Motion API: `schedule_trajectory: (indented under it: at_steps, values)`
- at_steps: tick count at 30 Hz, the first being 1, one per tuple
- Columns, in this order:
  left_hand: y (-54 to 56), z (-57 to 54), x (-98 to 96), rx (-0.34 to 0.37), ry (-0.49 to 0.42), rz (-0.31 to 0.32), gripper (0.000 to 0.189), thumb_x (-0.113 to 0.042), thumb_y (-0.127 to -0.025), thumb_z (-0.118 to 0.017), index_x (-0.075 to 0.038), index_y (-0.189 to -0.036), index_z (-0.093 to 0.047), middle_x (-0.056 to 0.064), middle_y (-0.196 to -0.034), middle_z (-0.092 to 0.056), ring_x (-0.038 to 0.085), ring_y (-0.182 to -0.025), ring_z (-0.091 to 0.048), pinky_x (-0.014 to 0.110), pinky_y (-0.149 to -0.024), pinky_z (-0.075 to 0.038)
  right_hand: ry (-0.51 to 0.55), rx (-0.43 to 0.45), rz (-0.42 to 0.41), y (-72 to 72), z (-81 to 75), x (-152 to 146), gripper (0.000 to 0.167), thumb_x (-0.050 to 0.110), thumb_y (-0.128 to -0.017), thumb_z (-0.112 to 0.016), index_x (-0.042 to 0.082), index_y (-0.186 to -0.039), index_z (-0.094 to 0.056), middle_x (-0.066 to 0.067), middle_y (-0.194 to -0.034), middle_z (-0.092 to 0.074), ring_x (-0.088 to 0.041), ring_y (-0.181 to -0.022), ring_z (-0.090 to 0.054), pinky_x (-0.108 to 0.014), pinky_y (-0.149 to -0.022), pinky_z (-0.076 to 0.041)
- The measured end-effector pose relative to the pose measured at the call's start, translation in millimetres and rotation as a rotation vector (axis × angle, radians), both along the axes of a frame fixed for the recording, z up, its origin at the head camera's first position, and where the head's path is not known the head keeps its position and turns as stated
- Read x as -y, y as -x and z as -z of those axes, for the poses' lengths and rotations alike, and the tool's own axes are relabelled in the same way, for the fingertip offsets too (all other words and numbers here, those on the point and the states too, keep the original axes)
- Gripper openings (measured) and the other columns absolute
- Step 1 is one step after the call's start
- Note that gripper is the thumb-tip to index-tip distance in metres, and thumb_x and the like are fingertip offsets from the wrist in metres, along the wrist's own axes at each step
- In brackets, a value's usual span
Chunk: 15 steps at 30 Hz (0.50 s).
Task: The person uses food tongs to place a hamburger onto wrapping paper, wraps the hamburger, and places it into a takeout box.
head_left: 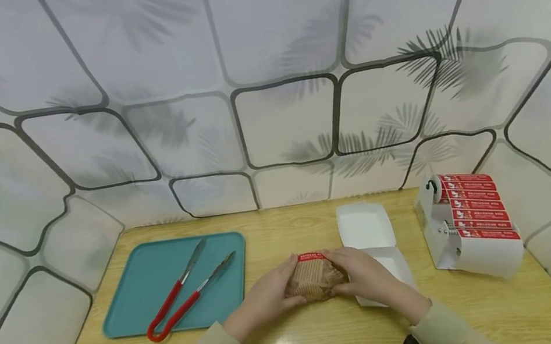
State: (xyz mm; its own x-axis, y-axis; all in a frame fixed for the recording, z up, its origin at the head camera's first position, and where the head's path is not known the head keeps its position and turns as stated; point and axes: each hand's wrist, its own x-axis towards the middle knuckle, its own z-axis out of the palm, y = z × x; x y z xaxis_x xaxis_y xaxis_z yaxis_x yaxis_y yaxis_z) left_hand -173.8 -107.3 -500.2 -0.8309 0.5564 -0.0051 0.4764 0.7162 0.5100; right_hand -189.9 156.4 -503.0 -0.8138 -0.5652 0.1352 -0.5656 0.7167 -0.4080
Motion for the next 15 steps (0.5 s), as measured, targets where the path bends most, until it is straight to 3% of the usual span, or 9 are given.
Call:
schedule_trajectory:
  at_steps: [6, 15]
  values:
    - [0.1, -0.3, -3.9, -0.051, -0.057, -0.046, 0.085, -0.023, -0.088, -0.089, 0.006, -0.156, -0.046, 0.023, -0.150, -0.061, 0.036, -0.134, -0.065, 0.049, -0.115, -0.055, -0.002, -0.013, 0.008, -0.4, -0.4, 2, 0.084, 0.024, -0.078, -0.096, -0.004, -0.148, -0.058, -0.016, -0.135, -0.072, -0.033, -0.122, -0.070, -0.051, -0.107, -0.059]
    - [-2.2, -4.6, -4.3, -0.147, -0.089, -0.040, 0.083, -0.023, -0.087, -0.090, 0.005, -0.154, -0.049, 0.021, -0.146, -0.066, 0.035, -0.130, -0.068, 0.048, -0.111, -0.058, 0.010, -0.097, 0.000, -5.3, -12.3, -1, 0.082, 0.023, -0.077, -0.096, -0.003, -0.146, -0.060, -0.015, -0.132, -0.074, -0.033, -0.120, -0.071, -0.052, -0.105, -0.059]
